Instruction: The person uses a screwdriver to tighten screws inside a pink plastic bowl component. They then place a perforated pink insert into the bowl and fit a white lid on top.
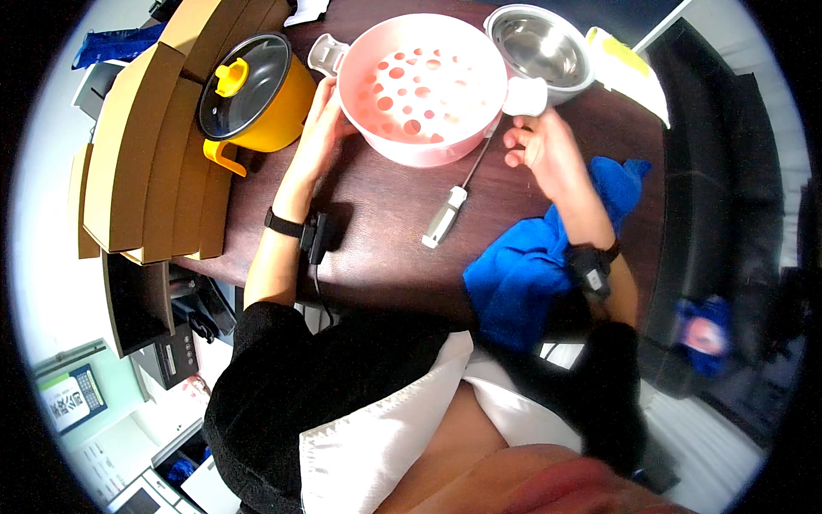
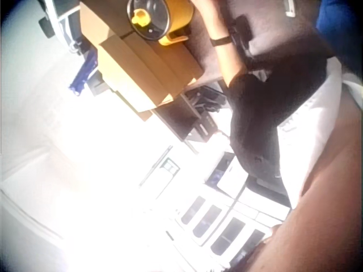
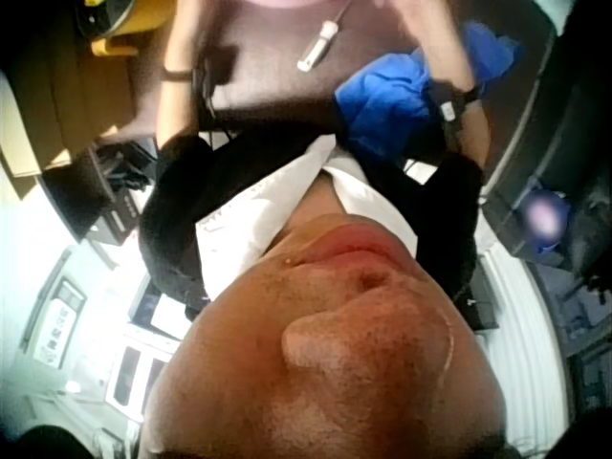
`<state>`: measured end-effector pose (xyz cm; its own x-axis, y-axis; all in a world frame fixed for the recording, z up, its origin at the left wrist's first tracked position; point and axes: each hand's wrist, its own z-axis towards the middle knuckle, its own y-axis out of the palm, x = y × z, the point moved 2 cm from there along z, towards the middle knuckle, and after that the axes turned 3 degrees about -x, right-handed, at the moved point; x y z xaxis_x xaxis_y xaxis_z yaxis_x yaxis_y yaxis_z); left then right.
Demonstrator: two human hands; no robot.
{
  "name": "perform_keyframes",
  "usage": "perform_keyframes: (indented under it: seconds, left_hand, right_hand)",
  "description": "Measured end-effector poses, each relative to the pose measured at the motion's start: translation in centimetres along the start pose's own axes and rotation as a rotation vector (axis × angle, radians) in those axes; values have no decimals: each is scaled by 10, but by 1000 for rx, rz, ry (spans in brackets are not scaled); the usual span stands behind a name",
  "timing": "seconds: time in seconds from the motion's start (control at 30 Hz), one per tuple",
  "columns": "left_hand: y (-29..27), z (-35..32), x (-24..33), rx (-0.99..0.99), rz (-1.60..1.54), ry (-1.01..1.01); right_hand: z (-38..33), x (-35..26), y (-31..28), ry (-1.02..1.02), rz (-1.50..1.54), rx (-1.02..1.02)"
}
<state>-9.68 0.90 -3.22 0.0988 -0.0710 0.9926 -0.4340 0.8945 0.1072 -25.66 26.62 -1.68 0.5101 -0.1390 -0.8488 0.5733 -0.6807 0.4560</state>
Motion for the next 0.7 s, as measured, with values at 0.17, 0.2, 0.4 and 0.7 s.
perform_keyframes:
  seconds: [0.17, 0.2, 0.4, 0.7]
  left_hand:
    - [0, 11, -6, -27, 31, 9]
    - [-1, 9, -7, -24, 44, 5]
    - [2, -6, -20, -183, -120, -25]
    - [13, -16, 42, -125, -54, 293]
  right_hand:
    - [8, 34, 6, 18, 32, -46]
    - [9, 35, 6, -9, 30, -64]
    - [16, 39, 4, -89, 6, -132]
    - [-11, 7, 48, -63, 266, -110]
